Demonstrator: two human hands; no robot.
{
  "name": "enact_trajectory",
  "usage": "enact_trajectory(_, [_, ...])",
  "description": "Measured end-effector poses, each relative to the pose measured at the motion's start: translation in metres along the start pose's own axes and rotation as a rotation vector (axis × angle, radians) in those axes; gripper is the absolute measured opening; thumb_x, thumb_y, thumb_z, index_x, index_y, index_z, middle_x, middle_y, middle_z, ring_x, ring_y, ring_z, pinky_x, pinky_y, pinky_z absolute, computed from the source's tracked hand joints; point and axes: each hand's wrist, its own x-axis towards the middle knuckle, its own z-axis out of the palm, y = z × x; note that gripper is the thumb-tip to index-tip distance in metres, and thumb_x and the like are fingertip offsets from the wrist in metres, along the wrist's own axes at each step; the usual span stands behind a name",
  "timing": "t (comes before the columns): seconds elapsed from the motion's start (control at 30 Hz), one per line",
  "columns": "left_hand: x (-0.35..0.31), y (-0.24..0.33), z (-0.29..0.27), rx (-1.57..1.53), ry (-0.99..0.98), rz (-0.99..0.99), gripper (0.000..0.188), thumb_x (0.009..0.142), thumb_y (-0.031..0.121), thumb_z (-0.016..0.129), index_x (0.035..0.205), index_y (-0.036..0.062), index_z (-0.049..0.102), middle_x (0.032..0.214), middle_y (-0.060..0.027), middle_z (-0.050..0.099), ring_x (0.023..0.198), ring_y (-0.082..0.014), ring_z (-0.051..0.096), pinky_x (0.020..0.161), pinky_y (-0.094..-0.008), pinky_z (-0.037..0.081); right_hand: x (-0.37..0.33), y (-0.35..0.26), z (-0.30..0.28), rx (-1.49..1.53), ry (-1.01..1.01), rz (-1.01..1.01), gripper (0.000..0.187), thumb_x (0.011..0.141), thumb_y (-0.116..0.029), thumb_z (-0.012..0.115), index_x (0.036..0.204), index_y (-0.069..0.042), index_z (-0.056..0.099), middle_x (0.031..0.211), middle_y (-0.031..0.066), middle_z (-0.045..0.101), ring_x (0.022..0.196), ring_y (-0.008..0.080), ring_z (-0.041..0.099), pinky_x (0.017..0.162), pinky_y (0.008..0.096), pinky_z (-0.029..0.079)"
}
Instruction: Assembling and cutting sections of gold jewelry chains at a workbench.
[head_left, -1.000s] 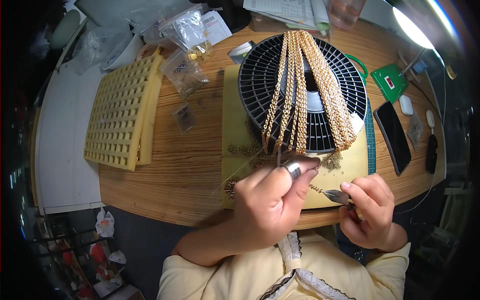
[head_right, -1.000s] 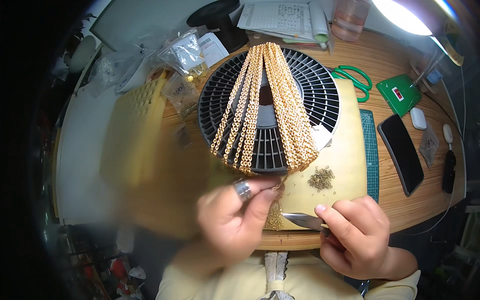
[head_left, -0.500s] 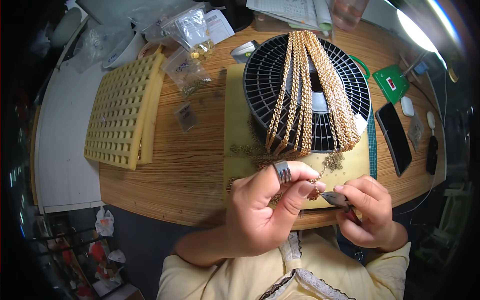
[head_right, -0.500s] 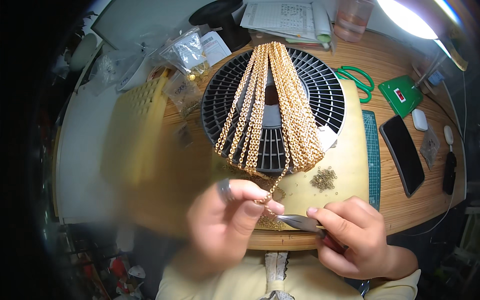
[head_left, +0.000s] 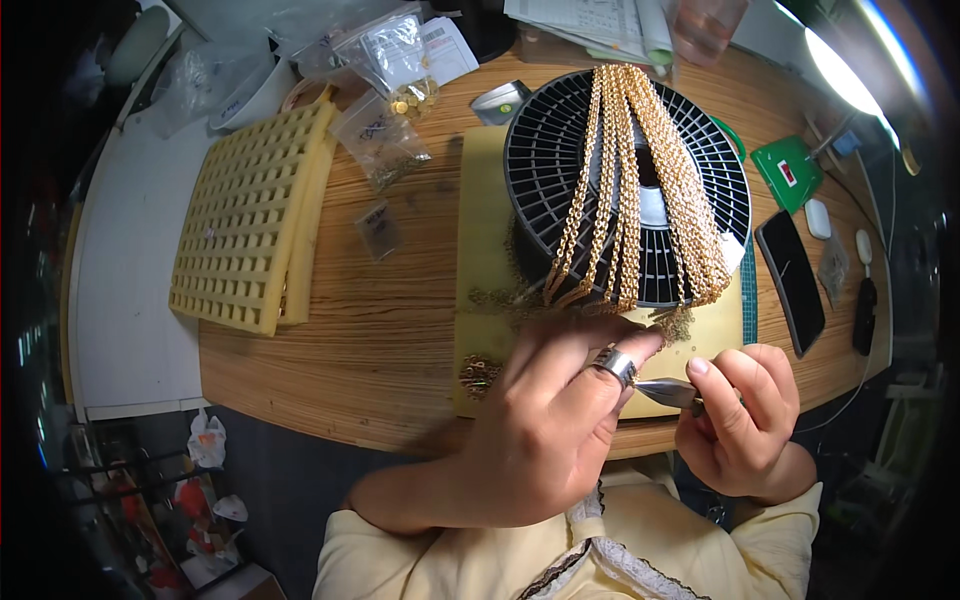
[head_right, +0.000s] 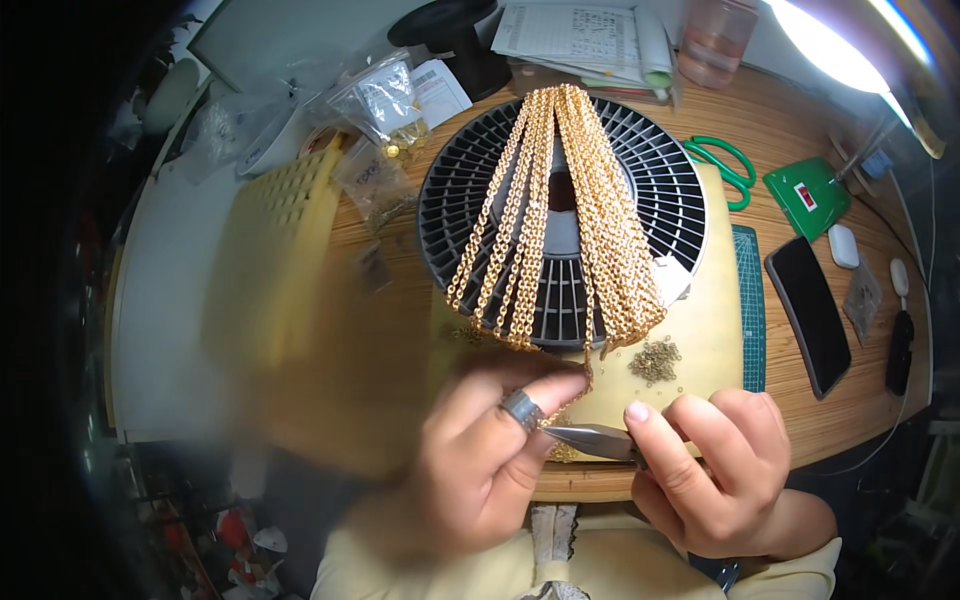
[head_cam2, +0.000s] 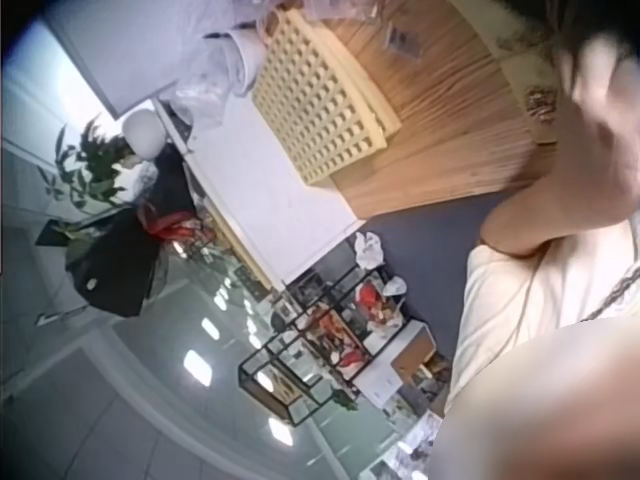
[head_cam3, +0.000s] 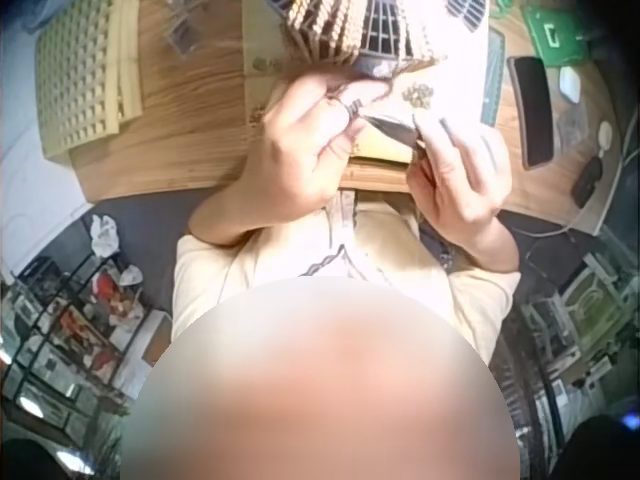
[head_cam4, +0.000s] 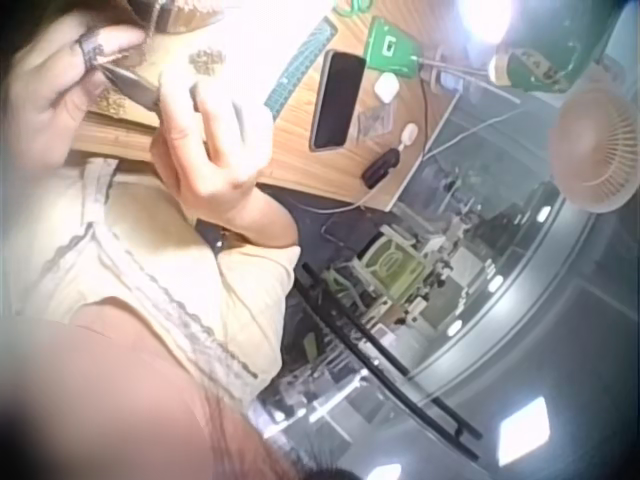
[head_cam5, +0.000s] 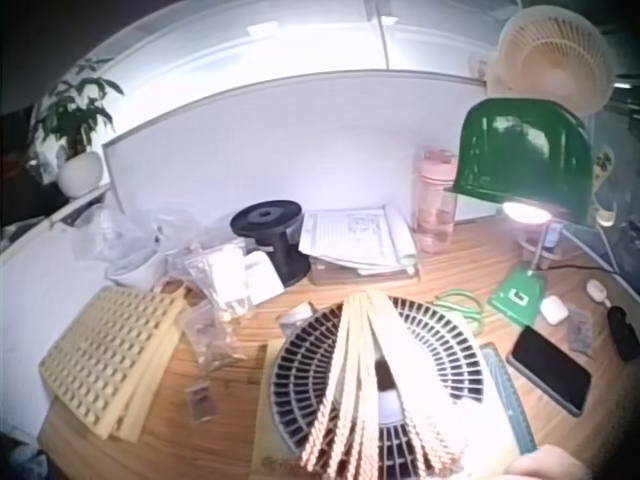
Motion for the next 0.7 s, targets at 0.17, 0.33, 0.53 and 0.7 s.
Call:
enact_trajectory(0.17, [-0.0015,0.0012,-0.0023,0.054,-0.007,0.016,0.043,0.078,-0.007,0.061,0.121,-0.0058,0.061,0.115,-0.0208,0.057,0.102,-0.0379,0.053,0.089,-0.0441,0.045,0.0002,-0.0022,-0.0025,-0.045,-0.006,-0.019,0.052,0.056,-0.011,0.068,0.107,-0.002,0.07,0.088,0.0087,0.057,0.067,0.0234,0.049,0.055,0.0341,0.038])
enact_trajectory(0.33, [-0.0025,0.0035,-0.0028,0.052,-0.007,-0.003,0.044,0.078,-0.007,0.061,0.122,-0.0057,0.061,0.114,-0.0205,0.057,0.101,-0.0379,0.053,0.087,-0.0441,0.045,0.0005,-0.0045,-0.0058,-0.072,-0.029,-0.033,0.05,0.057,-0.01,0.068,0.107,-0.002,0.07,0.089,0.0082,0.057,0.067,0.0227,0.049,0.055,0.0335,0.038])
enact_trajectory(0.53, [-0.0009,0.0082,-0.0033,0.099,0.044,-0.012,0.033,0.083,-0.002,0.061,0.115,-0.0032,0.066,0.106,-0.0173,0.063,0.094,-0.0313,0.059,0.084,-0.0369,0.047,-0.0006,-0.0049,-0.0077,-0.084,-0.032,-0.04,0.048,0.059,-0.011,0.068,0.107,-0.002,0.07,0.089,0.0084,0.057,0.067,0.0221,0.049,0.054,0.0329,0.036])
enact_trajectory(0.7, [-0.0016,0.0084,-0.0039,0.103,0.04,-0.001,0.036,0.081,-0.003,0.061,0.117,-0.0036,0.065,0.107,-0.018,0.062,0.093,-0.0315,0.059,0.083,-0.0372,0.047,0.0011,-0.0065,-0.0092,-0.122,-0.035,-0.061,0.049,0.059,-0.01,0.068,0.107,-0.002,0.07,0.089,0.0081,0.057,0.066,0.0219,0.048,0.054,0.0329,0.037])
